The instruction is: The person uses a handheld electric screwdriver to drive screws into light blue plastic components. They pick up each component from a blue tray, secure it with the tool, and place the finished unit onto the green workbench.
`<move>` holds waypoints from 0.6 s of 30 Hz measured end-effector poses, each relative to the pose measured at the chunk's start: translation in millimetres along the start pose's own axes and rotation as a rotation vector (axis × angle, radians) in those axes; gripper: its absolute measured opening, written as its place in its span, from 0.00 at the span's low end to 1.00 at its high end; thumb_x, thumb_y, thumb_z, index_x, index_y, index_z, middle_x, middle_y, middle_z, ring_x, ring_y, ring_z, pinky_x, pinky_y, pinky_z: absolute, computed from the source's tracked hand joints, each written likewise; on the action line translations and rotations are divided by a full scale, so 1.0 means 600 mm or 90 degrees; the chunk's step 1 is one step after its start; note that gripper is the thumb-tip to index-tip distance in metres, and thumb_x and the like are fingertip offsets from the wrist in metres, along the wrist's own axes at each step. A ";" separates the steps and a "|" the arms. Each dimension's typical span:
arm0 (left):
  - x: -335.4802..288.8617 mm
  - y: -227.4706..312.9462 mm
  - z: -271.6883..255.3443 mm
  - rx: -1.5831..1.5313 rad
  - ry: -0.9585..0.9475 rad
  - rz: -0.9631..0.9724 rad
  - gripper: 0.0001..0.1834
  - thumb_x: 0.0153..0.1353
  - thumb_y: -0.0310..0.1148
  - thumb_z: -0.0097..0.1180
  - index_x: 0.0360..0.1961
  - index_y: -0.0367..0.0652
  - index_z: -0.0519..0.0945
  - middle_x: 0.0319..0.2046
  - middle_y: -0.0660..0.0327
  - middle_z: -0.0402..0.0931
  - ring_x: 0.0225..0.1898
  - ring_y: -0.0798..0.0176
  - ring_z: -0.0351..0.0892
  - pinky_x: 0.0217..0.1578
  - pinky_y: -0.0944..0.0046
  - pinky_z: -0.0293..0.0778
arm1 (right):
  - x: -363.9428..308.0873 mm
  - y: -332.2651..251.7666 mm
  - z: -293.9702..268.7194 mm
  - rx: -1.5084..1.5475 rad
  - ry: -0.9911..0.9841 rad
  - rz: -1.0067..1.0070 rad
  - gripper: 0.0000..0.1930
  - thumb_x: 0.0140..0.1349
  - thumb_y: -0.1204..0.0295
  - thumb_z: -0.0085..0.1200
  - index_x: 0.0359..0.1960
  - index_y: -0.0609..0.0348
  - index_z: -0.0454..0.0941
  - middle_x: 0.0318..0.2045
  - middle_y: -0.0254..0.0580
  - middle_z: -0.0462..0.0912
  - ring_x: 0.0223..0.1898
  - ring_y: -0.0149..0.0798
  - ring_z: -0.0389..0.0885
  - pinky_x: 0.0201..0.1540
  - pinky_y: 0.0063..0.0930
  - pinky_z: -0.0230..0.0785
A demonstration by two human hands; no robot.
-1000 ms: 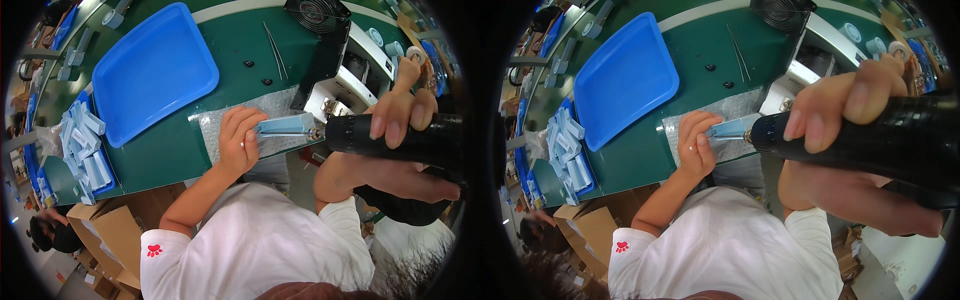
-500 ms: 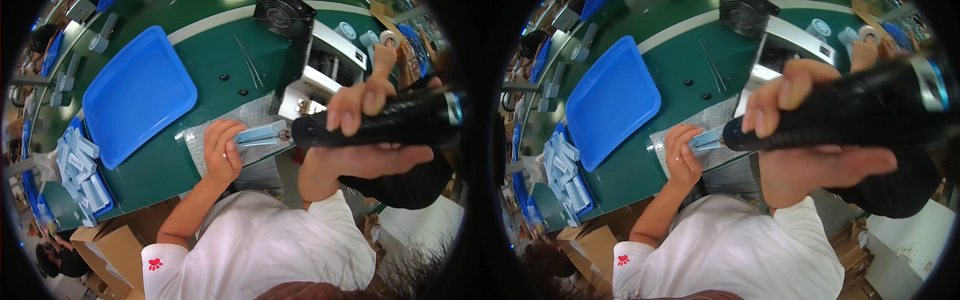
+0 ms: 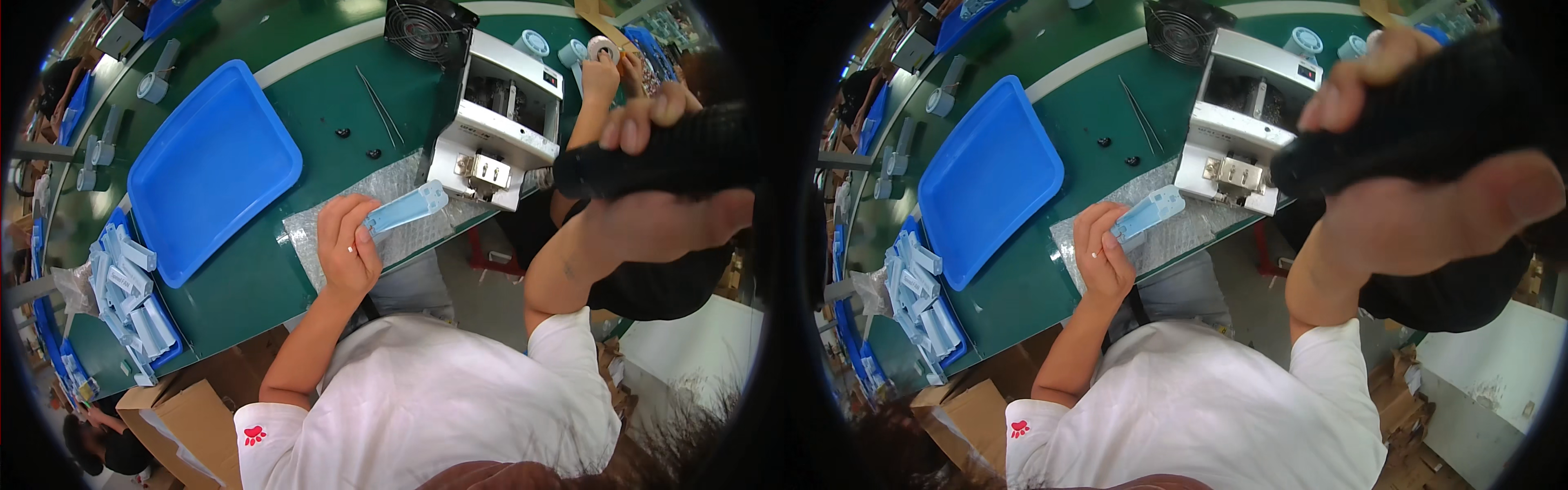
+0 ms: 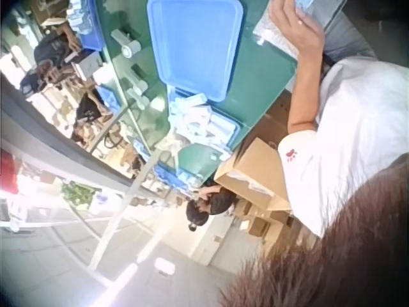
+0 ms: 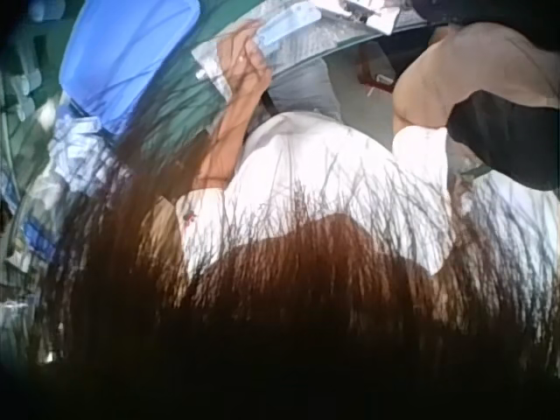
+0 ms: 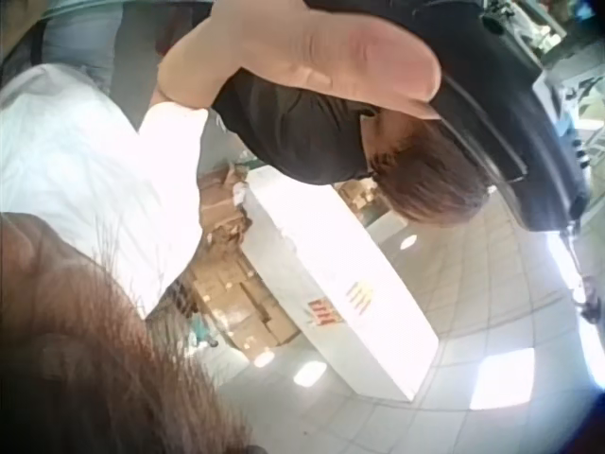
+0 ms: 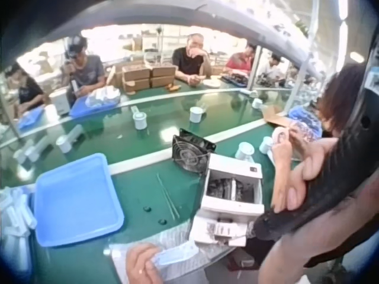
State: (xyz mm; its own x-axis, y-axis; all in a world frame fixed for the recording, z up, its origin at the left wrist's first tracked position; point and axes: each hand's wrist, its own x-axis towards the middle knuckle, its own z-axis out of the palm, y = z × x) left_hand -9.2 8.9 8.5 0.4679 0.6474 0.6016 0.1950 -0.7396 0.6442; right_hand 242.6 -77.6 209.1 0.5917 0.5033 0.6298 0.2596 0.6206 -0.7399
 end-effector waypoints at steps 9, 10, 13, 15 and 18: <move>-0.005 -0.003 0.006 -0.011 0.011 -0.020 0.17 0.73 0.31 0.39 0.43 0.33 0.80 0.44 0.47 0.78 0.46 0.48 0.77 0.50 0.54 0.72 | -0.016 0.041 0.039 -0.085 0.060 0.014 0.51 0.60 0.23 0.34 0.42 0.73 0.69 0.34 0.51 0.73 0.23 0.40 0.72 0.24 0.31 0.67; -0.004 -0.004 0.005 -0.008 0.009 -0.016 0.17 0.73 0.31 0.39 0.43 0.33 0.80 0.44 0.47 0.78 0.46 0.48 0.77 0.50 0.54 0.72 | -0.023 0.035 0.035 0.038 0.051 0.051 0.51 0.60 0.24 0.35 0.45 0.73 0.69 0.35 0.51 0.73 0.23 0.40 0.72 0.24 0.31 0.68; -0.001 -0.006 0.002 -0.008 0.004 -0.007 0.16 0.73 0.31 0.39 0.43 0.33 0.80 0.43 0.48 0.78 0.46 0.48 0.77 0.51 0.54 0.71 | -0.035 0.010 0.021 0.234 -0.063 0.107 0.43 0.60 0.32 0.46 0.45 0.71 0.67 0.36 0.48 0.71 0.26 0.37 0.74 0.27 0.28 0.69; -0.003 -0.003 0.001 -0.015 -0.004 -0.013 0.16 0.73 0.31 0.40 0.42 0.33 0.80 0.43 0.48 0.78 0.46 0.48 0.77 0.51 0.53 0.70 | -0.041 -0.003 0.014 0.319 -0.168 0.131 0.36 0.59 0.40 0.56 0.44 0.69 0.65 0.36 0.44 0.69 0.29 0.35 0.74 0.30 0.26 0.71; -0.003 -0.004 0.001 -0.012 0.000 -0.007 0.16 0.73 0.31 0.40 0.42 0.34 0.80 0.43 0.49 0.78 0.46 0.48 0.77 0.50 0.54 0.70 | -0.042 -0.005 0.028 0.370 -0.196 0.090 0.33 0.57 0.44 0.63 0.40 0.65 0.64 0.35 0.41 0.67 0.30 0.33 0.75 0.35 0.24 0.71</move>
State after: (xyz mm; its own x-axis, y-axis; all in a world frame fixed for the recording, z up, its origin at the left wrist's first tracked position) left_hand -9.9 9.5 5.3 0.4656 0.6552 0.5950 0.1836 -0.7292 0.6592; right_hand 214.0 -81.8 199.4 0.3231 0.6982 0.6389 -0.3082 0.7159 -0.6265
